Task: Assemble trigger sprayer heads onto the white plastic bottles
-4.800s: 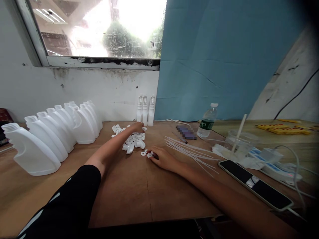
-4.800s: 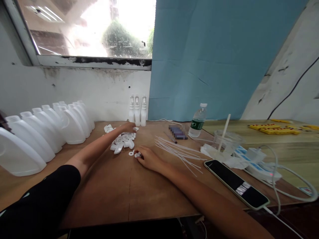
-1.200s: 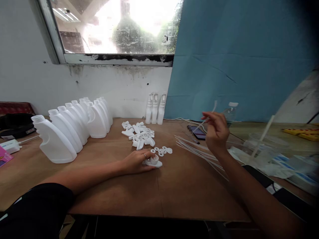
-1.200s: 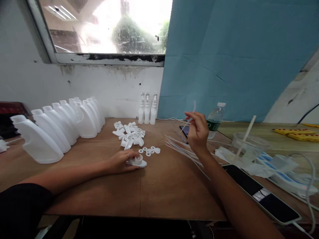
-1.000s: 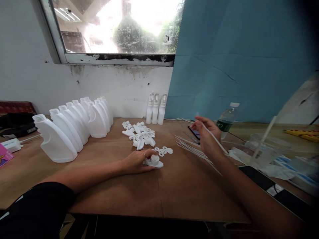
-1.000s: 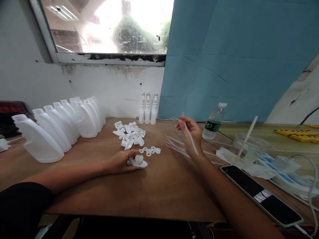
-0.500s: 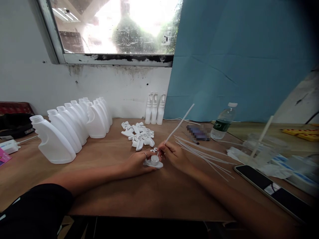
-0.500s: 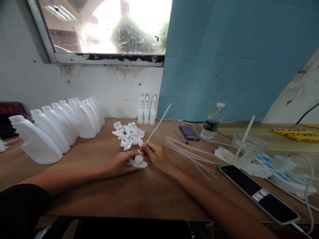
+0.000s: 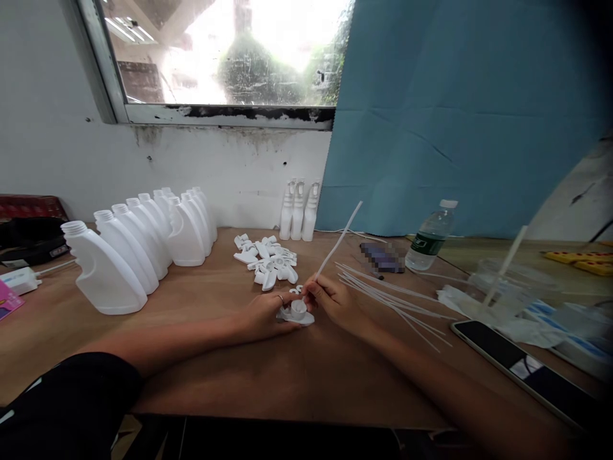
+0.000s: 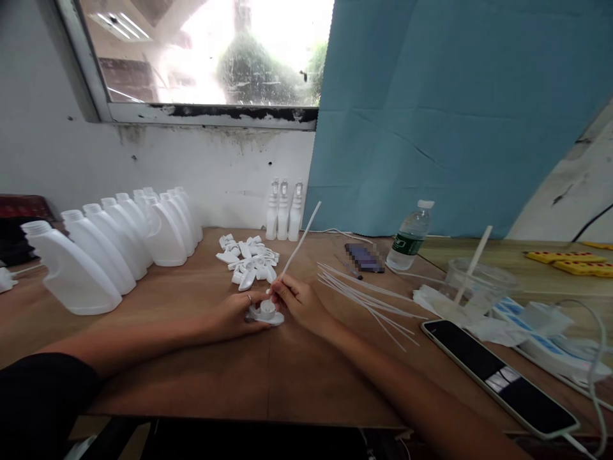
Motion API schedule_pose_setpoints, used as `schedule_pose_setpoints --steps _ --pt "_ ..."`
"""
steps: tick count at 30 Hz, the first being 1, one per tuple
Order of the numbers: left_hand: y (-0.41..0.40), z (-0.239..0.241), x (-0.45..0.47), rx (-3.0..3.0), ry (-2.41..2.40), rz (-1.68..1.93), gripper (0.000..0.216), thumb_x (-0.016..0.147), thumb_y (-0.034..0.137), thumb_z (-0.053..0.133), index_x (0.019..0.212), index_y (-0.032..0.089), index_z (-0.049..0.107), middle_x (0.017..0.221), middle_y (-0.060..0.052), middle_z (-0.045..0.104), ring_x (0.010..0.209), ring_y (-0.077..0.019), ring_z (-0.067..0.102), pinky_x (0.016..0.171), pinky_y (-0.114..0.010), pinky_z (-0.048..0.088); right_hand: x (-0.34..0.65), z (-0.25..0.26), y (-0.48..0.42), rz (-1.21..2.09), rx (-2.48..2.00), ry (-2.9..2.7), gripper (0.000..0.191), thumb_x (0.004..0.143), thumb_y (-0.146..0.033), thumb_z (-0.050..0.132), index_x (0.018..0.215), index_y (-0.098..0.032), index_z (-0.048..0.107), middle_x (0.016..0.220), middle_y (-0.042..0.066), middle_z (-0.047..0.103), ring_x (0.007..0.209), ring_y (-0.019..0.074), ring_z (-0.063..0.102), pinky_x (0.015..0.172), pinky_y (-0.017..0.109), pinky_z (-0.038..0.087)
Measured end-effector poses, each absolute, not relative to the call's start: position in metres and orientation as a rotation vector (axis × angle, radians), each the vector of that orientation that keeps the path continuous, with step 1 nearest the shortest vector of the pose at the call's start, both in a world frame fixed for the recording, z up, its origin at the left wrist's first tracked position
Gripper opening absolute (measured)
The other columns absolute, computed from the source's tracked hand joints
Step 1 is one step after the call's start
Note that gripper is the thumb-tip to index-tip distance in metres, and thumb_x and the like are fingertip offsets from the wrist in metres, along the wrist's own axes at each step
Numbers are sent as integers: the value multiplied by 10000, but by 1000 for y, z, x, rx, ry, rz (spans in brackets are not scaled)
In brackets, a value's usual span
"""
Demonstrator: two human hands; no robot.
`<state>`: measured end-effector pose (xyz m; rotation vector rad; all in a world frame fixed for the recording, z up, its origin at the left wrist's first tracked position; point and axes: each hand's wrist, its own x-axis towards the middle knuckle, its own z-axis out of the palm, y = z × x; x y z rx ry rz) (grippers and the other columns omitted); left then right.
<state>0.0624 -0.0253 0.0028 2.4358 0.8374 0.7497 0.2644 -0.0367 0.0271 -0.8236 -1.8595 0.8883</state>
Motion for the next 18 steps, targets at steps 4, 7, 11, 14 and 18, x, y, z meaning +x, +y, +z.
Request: schedule_pose_setpoints --steps 4,7,11,14,18 --pt "-25 3 62 2449 844 750 518 769 320 689 1265 278 545 1076 -3 673 925 -187 635 840 -285 488 266 27 -37 853 -836 -1899 357 947 -489 422 798 -195 559 660 -9 574 572 120 559 561 252 452" --pt "-24 1 62 2454 842 750 516 771 325 688 1263 274 542 1100 -4 669 944 -188 634 836 -277 488 265 27 -35 807 -855 -1923 342 955 -468 416 818 -193 565 682 -2 581 575 122 555 561 256 450" --pt "-24 0 62 2453 834 750 455 778 351 678 1207 246 569 1091 -12 674 954 -189 636 816 -268 491 263 26 -33 716 -866 -2002 258 880 -438 576 795 -196 601 737 17 602 662 149 561 611 274 446" --pt "-23 -2 62 2446 833 752 459 776 359 678 1206 245 564 1085 -14 681 948 -190 640 814 -272 496 263 25 -34 648 -884 -2039 276 875 -428 583 726 -195 584 715 21 588 675 160 545 606 277 429" --pt "-21 -3 62 2436 832 749 483 773 347 677 1228 245 554 1128 -26 669 981 -204 629 841 -289 494 261 24 -37 594 -924 -2071 270 888 -412 554 718 -203 570 649 5 553 609 152 506 563 272 398"
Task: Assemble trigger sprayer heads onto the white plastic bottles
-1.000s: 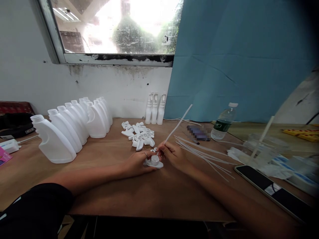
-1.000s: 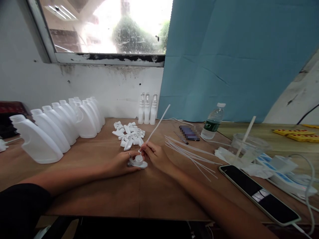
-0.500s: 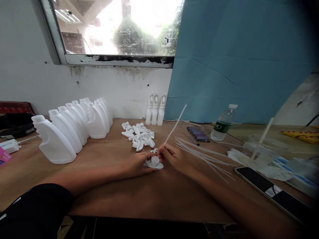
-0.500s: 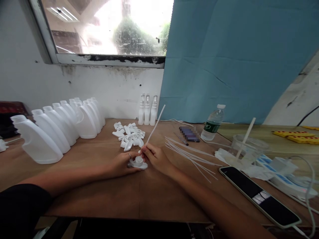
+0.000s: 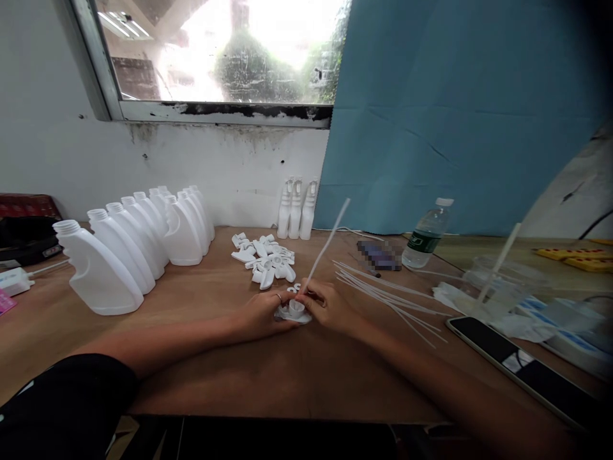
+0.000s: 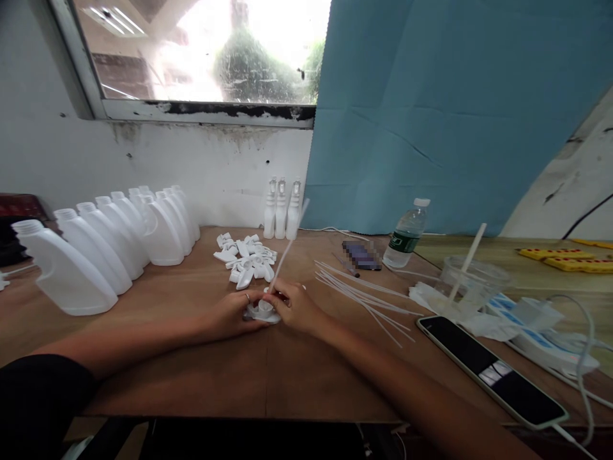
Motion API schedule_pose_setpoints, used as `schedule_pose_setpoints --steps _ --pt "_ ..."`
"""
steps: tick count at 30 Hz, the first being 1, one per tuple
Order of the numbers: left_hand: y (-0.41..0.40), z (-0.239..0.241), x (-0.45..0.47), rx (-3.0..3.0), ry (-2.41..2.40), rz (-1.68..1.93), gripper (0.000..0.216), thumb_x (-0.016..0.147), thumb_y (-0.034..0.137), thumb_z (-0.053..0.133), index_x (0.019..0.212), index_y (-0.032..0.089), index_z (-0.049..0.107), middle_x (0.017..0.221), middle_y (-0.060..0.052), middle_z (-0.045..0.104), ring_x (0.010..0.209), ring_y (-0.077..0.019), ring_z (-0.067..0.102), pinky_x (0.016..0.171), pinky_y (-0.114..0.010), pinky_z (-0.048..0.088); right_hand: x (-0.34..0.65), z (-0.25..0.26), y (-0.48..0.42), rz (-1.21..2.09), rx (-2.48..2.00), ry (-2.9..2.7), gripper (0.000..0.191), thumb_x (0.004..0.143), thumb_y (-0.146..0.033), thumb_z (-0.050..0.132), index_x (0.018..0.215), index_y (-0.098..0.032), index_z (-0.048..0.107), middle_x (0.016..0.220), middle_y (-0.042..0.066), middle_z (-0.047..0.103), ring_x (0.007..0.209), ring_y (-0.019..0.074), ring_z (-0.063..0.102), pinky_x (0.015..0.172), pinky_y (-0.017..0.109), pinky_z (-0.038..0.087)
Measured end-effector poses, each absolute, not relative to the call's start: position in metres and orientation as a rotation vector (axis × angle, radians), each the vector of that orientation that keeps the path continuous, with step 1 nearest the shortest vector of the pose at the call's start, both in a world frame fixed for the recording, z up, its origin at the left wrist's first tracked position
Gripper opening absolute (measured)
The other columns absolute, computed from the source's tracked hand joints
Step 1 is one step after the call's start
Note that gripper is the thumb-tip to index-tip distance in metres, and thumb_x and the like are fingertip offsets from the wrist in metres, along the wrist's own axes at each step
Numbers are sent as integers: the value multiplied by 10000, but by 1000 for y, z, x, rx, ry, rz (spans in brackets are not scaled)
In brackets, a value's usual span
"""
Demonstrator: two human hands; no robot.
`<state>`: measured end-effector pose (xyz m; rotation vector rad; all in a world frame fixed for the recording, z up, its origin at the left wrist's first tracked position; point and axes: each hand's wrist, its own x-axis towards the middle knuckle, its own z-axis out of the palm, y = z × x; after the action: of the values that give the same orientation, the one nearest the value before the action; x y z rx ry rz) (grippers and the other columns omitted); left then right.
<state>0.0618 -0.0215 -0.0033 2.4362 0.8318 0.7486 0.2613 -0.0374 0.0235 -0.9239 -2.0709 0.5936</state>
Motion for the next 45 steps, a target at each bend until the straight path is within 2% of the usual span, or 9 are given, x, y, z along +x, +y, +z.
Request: schedule_pose_setpoints --steps 7,13,17,19,22,26,30,36,45 --pt "-20 -4 62 2425 823 762 412 767 351 683 1148 230 583 1066 -22 664 938 -192 619 817 -282 485 259 20 -34 596 -955 -2093 270 884 -370 561 681 -192 559 618 -6 556 583 136 485 552 261 374" --pt "-16 11 61 2481 828 979 495 825 433 622 1232 190 480 1070 -77 605 837 -165 598 694 -257 496 270 8 -19 617 -1021 -2026 358 916 -472 476 741 -175 571 649 -8 588 589 131 531 531 240 417" --pt "12 51 38 2594 988 1194 380 885 405 522 1196 191 482 1216 -129 530 1049 -254 538 888 -392 460 282 2 -7 525 -1140 -2015 392 900 -495 496 696 -172 586 614 -6 596 555 132 520 511 244 388" --pt "29 76 18 2739 1294 1247 413 883 411 510 1221 177 470 1306 -165 463 1180 -338 443 971 -495 383 287 3 -4 444 -1200 -2015 410 891 -492 515 639 -176 581 558 -11 563 514 128 474 499 251 346" --pt "48 109 -18 2729 1977 1292 515 879 436 488 1275 114 416 1310 -221 439 1212 -404 393 962 -525 364 291 10 -7 348 -1211 -2054 379 897 -468 517 660 -183 598 573 -6 557 520 132 455 529 265 342" --pt "60 127 -58 2356 2596 1305 765 816 533 535 1358 49 299 1370 -300 347 1237 -478 332 951 -593 322 290 25 -23 316 -1102 -2205 301 808 -457 652 996 -222 653 922 43 652 729 174 572 678 290 430" --pt "72 122 -79 2107 2793 1029 973 764 658 524 1375 -57 274 1256 -373 450 1201 -489 372 928 -580 340 285 29 -36 216 -1115 -2451 629 735 -544 701 1289 -299 531 1228 72 580 894 247 616 736 345 476" --pt "83 116 -86 1972 2799 680 1079 753 632 553 1447 -46 79 1133 -355 571 1106 -457 491 842 -520 425 282 22 -35 180 -1059 -2502 447 824 -388 649 1238 -237 571 1160 104 640 1038 285 602 870 417 483" --pt "58 129 -65 2271 2522 922 834 764 446 603 1383 76 184 1096 -227 611 1058 -429 534 804 -498 469 297 40 -32 -50 -812 -2028 497 802 -279 616 1280 -235 487 1258 131 564 1169 315 516 978 479 423"
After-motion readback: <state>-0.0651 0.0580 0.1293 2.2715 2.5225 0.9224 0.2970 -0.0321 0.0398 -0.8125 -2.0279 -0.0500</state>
